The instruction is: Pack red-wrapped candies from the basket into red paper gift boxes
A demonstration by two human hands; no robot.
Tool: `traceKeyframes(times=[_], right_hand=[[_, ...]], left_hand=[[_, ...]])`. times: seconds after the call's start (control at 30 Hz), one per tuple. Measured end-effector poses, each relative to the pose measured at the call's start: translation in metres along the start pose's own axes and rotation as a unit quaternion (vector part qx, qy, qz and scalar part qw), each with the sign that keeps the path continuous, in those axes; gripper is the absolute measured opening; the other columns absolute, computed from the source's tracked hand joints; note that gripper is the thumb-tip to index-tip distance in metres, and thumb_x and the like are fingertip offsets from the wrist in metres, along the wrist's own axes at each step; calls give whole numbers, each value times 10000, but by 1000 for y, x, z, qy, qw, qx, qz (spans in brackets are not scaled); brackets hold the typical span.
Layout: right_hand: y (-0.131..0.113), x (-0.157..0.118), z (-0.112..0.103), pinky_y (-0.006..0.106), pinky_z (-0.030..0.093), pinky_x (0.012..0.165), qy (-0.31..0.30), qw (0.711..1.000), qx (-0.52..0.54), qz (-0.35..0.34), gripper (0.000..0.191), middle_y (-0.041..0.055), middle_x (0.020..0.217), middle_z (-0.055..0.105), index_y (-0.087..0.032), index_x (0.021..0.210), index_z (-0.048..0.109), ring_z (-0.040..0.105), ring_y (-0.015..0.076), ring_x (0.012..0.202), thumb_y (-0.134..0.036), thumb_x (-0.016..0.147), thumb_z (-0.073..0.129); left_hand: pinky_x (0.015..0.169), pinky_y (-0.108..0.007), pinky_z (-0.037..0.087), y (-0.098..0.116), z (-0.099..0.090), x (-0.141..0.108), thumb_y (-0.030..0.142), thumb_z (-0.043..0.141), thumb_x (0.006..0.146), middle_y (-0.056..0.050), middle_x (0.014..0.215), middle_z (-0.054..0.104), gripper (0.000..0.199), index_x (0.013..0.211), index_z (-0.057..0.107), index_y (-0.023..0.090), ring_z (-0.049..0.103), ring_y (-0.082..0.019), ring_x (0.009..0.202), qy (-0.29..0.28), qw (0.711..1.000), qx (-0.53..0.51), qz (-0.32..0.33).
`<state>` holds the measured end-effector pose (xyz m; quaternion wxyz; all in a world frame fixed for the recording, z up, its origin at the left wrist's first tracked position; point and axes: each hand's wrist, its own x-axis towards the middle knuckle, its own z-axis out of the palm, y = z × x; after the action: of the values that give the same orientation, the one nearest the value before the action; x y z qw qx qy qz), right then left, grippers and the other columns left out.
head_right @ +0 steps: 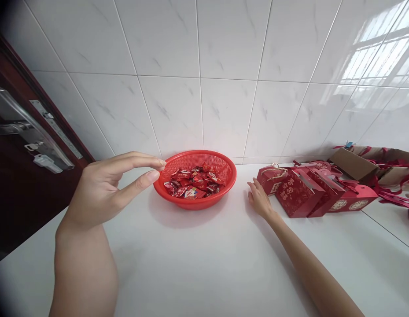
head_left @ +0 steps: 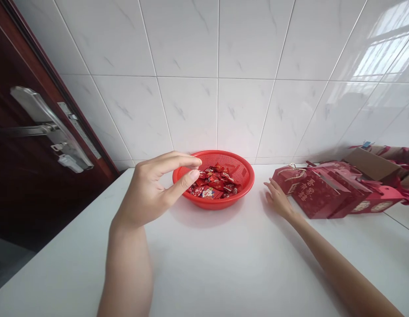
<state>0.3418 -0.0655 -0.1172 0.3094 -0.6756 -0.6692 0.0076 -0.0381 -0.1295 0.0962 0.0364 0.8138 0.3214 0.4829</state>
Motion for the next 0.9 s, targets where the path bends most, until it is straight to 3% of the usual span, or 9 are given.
traceKeyframes(times=[0.17, 0.3, 0.5, 0.7, 0.8, 0.9], right_hand=[[9, 32, 22, 569, 405, 1132, 36, 996, 10, 84, 536, 256, 1541, 434, -105, 1372, 546, 413, 403, 1453, -241, 856, 491], [8, 38, 28, 582, 378, 1147, 64, 993, 31, 96, 543, 267, 1528, 432, -89, 1353, 549, 404, 411, 1450, -252, 838, 498], [-10, 13, 39, 580, 367, 1151, 117, 989, 84, 46, 446, 203, 1443, 524, -170, 1264, 578, 458, 349, 1394, -255, 842, 464], [-43, -18, 51, 574, 414, 1104, 124, 984, 125, -20, 389, 185, 1400, 566, -190, 1236, 576, 518, 329, 1330, -278, 879, 447], [-50, -21, 50, 594, 415, 1084, 125, 982, 131, -50, 360, 186, 1397, 572, -197, 1224, 574, 533, 334, 1308, -282, 905, 431], [-51, -22, 48, 592, 434, 1055, 123, 981, 136, -64, 336, 186, 1364, 594, -194, 1192, 581, 555, 336, 1278, -282, 912, 418]], left_hand=[[949, -318, 588, 0, -1, -2, 279, 676, 926, -1, 1037, 800, 120, 989, 773, 248, 746, -196, 995, -5, 1000, 0, -6], [954, -329, 591, 1, 0, -2, 291, 668, 930, -4, 1039, 802, 132, 993, 777, 252, 746, -204, 1001, -10, 1000, -1, -8], [953, -311, 588, -2, 0, 0, 313, 659, 933, -17, 1044, 801, 156, 1000, 779, 240, 744, -198, 1003, -17, 1000, 3, -19], [948, -347, 592, -21, 6, 3, 431, 659, 922, -65, 1058, 801, 258, 993, 779, 214, 748, -222, 1004, -51, 995, -4, -84], [924, -353, 591, -39, -11, -4, 527, 633, 925, -63, 1101, 796, 358, 1028, 787, 220, 744, -237, 1015, -106, 987, 64, -106], [860, -312, 595, -54, -57, -30, 587, 660, 897, -9, 1076, 804, 368, 1008, 798, 264, 748, -234, 963, -132, 971, 148, -135]])
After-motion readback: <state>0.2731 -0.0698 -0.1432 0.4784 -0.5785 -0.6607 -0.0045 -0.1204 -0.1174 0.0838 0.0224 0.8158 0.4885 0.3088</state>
